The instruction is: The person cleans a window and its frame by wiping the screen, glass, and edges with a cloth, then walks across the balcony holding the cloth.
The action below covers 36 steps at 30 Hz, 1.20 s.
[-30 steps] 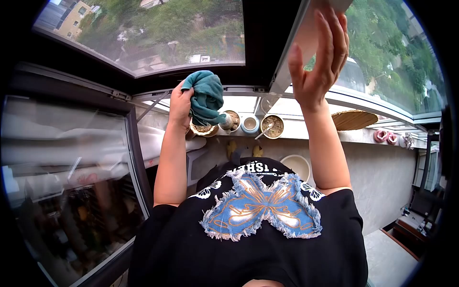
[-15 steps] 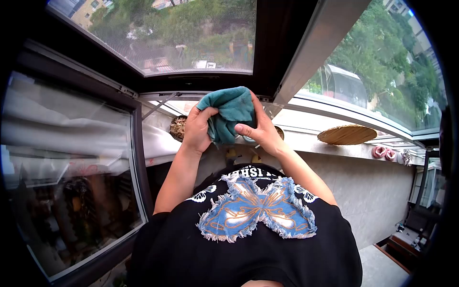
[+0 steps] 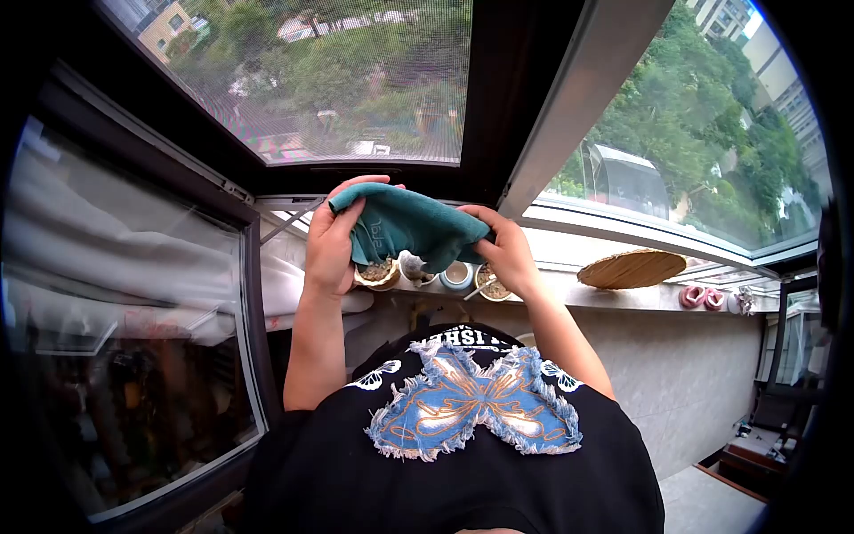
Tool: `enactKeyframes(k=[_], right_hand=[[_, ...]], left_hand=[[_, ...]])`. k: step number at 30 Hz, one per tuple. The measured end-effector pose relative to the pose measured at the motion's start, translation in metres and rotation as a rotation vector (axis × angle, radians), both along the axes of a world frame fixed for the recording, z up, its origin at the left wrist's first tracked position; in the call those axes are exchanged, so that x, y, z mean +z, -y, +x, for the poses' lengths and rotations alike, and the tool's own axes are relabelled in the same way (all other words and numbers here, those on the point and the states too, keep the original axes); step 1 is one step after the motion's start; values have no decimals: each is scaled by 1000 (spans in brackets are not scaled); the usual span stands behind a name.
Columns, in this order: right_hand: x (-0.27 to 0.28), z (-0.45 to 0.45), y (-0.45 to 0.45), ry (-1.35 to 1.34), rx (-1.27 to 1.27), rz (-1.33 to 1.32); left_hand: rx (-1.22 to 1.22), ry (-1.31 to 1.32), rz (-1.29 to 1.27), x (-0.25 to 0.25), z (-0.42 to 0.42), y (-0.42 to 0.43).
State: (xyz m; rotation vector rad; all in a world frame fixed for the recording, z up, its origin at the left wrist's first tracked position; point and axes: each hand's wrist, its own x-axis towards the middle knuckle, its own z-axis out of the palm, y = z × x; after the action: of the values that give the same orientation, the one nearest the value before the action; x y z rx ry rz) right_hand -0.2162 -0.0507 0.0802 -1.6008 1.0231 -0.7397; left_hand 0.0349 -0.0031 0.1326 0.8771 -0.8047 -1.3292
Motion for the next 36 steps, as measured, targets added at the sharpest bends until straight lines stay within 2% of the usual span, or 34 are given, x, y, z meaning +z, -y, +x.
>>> enactKeyframes(k=[1,4,5,7,8,9,11,12,14,15,16,18,20,21,22,23,24,25,27,29,31,33,35,36], right_hand=[[-3,-3,-2,-5,0,5],[-2,-7,3,563,44,495],[0,-6,1,560,44,490],[2,-3,-6,943,53,792],[-3,-6,-7,971,93,826],[-11,-4,-7,972,91,830],[-24,1,-1,349,60,456],[-17,3,0,380,-36,514],[-16,1,4,373,-90,304],[-14,3,4,352,-136,195],[-11,5,1,351,-134,200],[3,16,-5,95,-269,-121],[5,30,-8,71,-283,-112],[6,33,-8,48,-300,-106],[-6,33,-4,155,-238,-46],[-15,28,-2,560,-184,467],[3,26,-6,702,-241,674],[19,24,-7,839,-295,881],[10,22,-3,926,-223,884],[8,21,-4,673,-203,499],[9,24,-1,657,-213,385],[19,24,-2,576,-142,113],[31,24,-4,483,-151,-10],[40,24,-5,456,-181,-22]], left_hand=[[13,-26,18,4,5,-1],[74,8,22,6,18,1],[95,1,40,9,18,0],[98,-74,73,8,19,-1],[87,-119,103,5,19,-3],[76,-164,132,1,19,-4],[80,-136,141,-7,19,-5],[68,-45,115,-9,22,-6],[61,186,42,-5,25,-7],[64,186,47,-4,24,-7],[86,231,56,-5,21,-6],[116,226,57,-10,7,-3],[221,428,-40,-17,-26,-3],[164,609,-125,-20,-41,-6],[122,789,-223,-23,-56,-9],[96,950,-331,-25,-71,-12],[78,1252,-380,-33,-84,-18],[26,1362,-364,-37,-91,-25],[-30,1285,-497,-37,-83,-24],[-49,1065,-481,-35,-60,-26],[268,817,-274,-37,-52,-36],[369,431,-25,-59,-44,-41],[352,205,28,-61,-42,-45],[415,499,-90,-49,-47,-51]])
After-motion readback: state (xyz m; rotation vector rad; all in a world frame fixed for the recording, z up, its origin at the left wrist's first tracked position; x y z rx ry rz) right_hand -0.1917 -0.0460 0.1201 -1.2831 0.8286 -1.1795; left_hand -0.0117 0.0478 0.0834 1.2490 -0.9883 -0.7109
